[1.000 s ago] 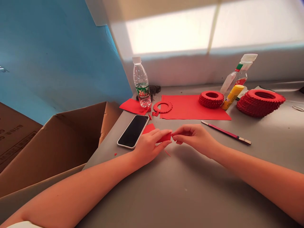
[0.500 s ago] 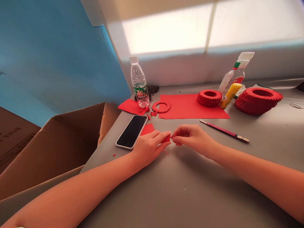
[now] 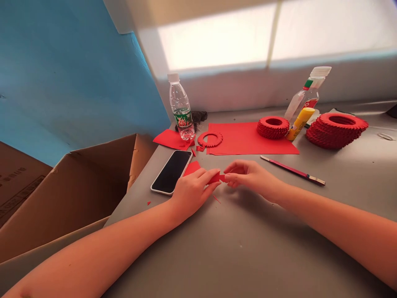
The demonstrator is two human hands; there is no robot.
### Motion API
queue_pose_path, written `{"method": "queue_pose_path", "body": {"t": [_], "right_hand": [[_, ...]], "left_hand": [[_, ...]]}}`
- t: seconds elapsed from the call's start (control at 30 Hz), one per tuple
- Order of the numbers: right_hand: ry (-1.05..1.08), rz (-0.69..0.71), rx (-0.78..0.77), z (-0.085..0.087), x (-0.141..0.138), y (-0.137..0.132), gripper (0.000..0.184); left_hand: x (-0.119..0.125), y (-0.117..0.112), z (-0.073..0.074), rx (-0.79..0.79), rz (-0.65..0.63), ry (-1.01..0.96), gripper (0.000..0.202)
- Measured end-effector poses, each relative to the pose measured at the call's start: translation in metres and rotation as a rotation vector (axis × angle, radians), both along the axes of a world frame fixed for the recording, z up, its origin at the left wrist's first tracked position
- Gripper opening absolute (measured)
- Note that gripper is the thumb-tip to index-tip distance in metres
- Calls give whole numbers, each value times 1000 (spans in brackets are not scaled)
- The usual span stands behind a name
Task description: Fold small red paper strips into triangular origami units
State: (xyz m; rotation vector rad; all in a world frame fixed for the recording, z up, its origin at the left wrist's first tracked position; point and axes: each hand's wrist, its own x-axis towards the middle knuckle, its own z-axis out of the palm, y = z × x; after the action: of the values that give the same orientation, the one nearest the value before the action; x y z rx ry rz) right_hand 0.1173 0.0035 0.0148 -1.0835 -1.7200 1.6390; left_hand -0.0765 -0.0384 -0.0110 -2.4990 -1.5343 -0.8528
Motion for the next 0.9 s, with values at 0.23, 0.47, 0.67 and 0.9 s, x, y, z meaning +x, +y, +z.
{"method": "queue_pose_path", "body": {"t": [0.23,0.47,0.67,0.9], "right_hand": [[8,-71,4,-4,-2,-1,26],[-72,-38,85,-9,-7,-5,25],[-85,-28,74,-11,-10,-8,22],[-45,-18,49,-15,-9,-8,21]], "left_hand": [[1,-2,-1,38,-10,55,31],[2,-3,-2,-6,-18,57,30],[2,-4,-4,-13,-17,61,31],[1,-4,-5,12,-55,82,32]]}}
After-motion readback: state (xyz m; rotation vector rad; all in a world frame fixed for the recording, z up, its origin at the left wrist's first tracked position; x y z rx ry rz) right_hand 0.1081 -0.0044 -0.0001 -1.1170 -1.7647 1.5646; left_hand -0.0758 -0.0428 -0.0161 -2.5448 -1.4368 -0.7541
